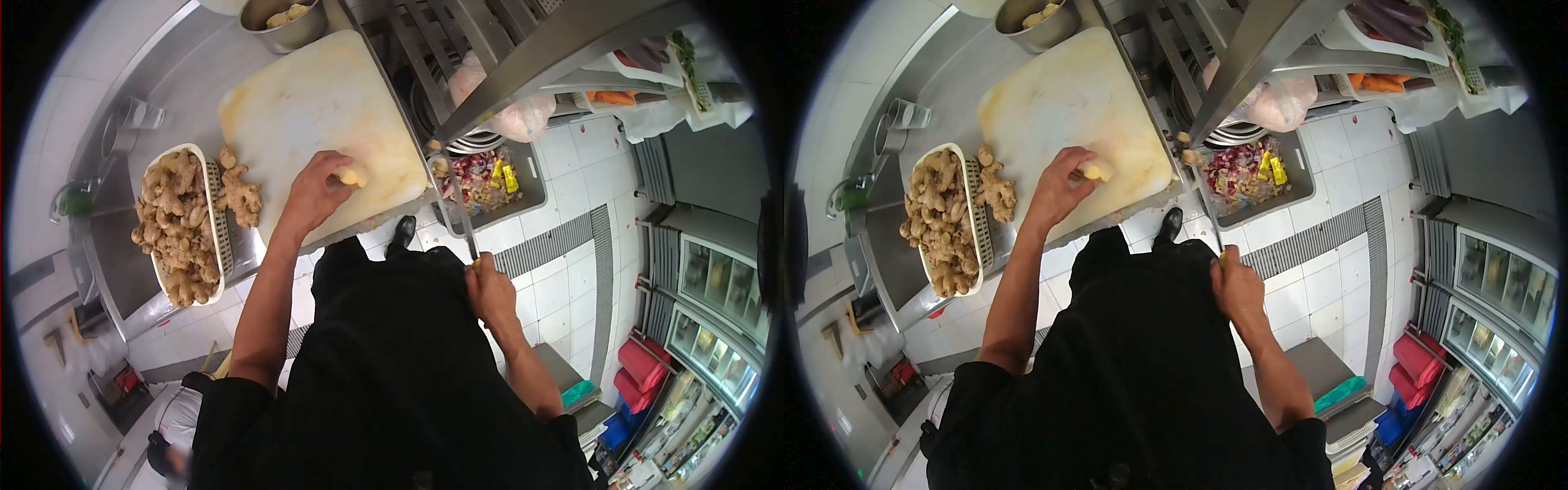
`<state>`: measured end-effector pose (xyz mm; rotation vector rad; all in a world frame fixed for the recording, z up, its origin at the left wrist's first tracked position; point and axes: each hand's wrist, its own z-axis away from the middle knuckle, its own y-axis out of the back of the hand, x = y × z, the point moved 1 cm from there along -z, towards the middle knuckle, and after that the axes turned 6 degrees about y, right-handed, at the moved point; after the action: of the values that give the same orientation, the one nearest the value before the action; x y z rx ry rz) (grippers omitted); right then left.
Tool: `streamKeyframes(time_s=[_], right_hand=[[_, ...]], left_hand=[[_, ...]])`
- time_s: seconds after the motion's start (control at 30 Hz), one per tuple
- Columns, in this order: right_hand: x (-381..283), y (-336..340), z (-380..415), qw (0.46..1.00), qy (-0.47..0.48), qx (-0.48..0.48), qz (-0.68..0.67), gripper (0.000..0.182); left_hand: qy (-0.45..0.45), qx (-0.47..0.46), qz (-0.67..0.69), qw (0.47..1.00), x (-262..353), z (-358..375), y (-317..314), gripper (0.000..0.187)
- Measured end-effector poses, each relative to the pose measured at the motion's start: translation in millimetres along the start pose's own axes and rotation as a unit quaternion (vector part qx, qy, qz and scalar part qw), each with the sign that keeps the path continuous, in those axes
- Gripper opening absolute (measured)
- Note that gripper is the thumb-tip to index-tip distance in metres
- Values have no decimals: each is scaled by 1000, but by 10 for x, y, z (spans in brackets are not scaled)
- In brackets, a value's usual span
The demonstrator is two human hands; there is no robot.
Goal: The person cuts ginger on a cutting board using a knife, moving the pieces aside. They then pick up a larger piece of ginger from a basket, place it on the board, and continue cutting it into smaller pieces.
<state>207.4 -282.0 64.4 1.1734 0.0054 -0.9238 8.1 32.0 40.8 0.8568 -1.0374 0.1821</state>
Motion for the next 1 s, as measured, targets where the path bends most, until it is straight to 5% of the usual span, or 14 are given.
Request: streamKeyframes(time_s=[0.1,0.17,0.2,0.27,0.37,0.57,1.0], right_hand=[[147,41,31,999,-23,38,3,31],[126,98,23,999,-11,49,-9,31],[84,137,7,999,-9,49,-12,31],[-52,215,-35,999,39,14,-19,30],[-270,235,-90,997,72,-9,-24,30],[-504,279,-236,991,104,-81,24,28],[-797,678,57,982,158,-84,66,24]], left_hand=[[57,37,-108,992,96,-126,-27,42],[232,-6,-225,946,341,-164,9,42],[232,-5,-227,946,297,-140,-1,42],[90,118,-59,987,126,-86,-35,36],[-13,52,64,996,-141,-62,-73,32],[55,73,113,989,-70,-28,-170,31],[44,89,113,989,-120,-95,-167,27]])
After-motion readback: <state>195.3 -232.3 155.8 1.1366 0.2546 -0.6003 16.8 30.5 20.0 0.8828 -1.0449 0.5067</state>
